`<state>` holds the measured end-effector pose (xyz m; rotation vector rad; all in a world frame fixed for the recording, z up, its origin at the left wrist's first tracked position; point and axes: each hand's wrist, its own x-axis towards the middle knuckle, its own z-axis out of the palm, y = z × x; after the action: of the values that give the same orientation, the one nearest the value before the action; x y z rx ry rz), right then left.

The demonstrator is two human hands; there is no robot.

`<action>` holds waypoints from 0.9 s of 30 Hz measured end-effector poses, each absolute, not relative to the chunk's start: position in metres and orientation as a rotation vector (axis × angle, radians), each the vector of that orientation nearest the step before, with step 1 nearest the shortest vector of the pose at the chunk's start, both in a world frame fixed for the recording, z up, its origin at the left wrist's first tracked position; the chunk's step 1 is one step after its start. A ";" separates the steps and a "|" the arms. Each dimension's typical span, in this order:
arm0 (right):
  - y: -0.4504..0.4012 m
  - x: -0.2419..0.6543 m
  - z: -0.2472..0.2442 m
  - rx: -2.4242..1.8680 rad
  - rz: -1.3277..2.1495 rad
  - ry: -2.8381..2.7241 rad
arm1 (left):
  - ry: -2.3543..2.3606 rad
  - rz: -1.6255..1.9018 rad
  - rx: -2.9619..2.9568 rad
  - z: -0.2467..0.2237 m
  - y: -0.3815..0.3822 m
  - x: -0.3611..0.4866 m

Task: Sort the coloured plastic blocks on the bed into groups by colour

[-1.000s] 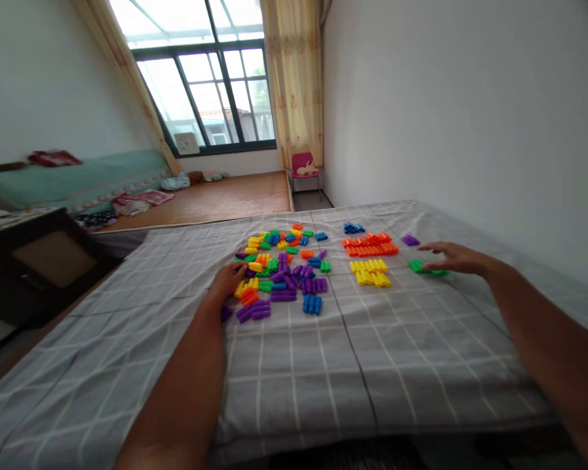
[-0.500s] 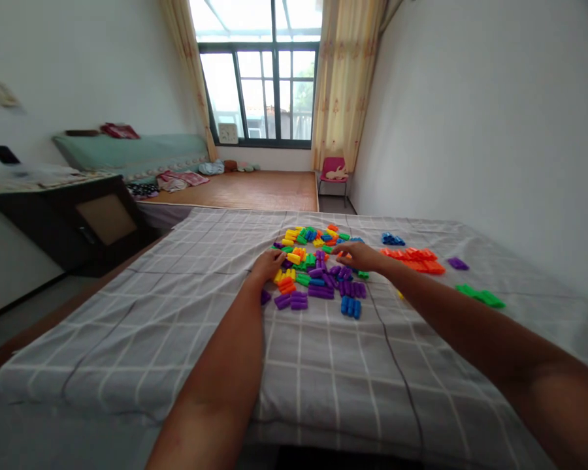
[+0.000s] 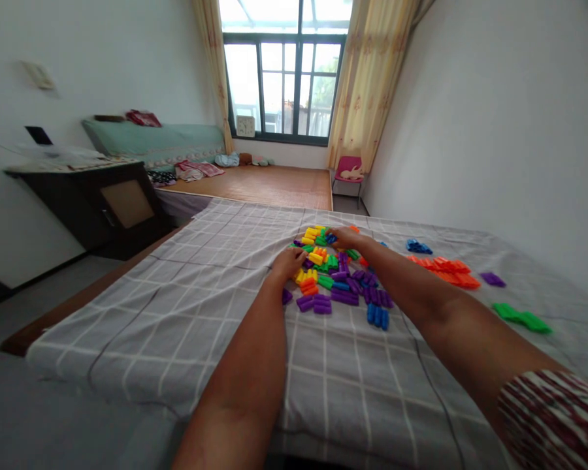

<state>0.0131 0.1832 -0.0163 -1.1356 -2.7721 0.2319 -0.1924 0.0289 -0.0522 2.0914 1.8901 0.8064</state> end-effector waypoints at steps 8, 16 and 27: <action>0.159 0.070 0.000 -1.024 1.326 -2.371 | 1.893 0.799 2.086 -0.051 0.031 -0.192; 0.110 0.157 0.010 -0.900 1.687 -1.638 | 1.902 0.759 2.144 -0.055 0.037 -0.198; 0.120 0.379 0.015 -1.330 1.013 -1.104 | 1.993 0.656 2.212 -0.058 0.047 -0.207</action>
<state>0.3793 0.1204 0.0155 -1.3299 -1.1037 1.0126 -0.2068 0.0472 -0.0583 2.2119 1.9933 0.6561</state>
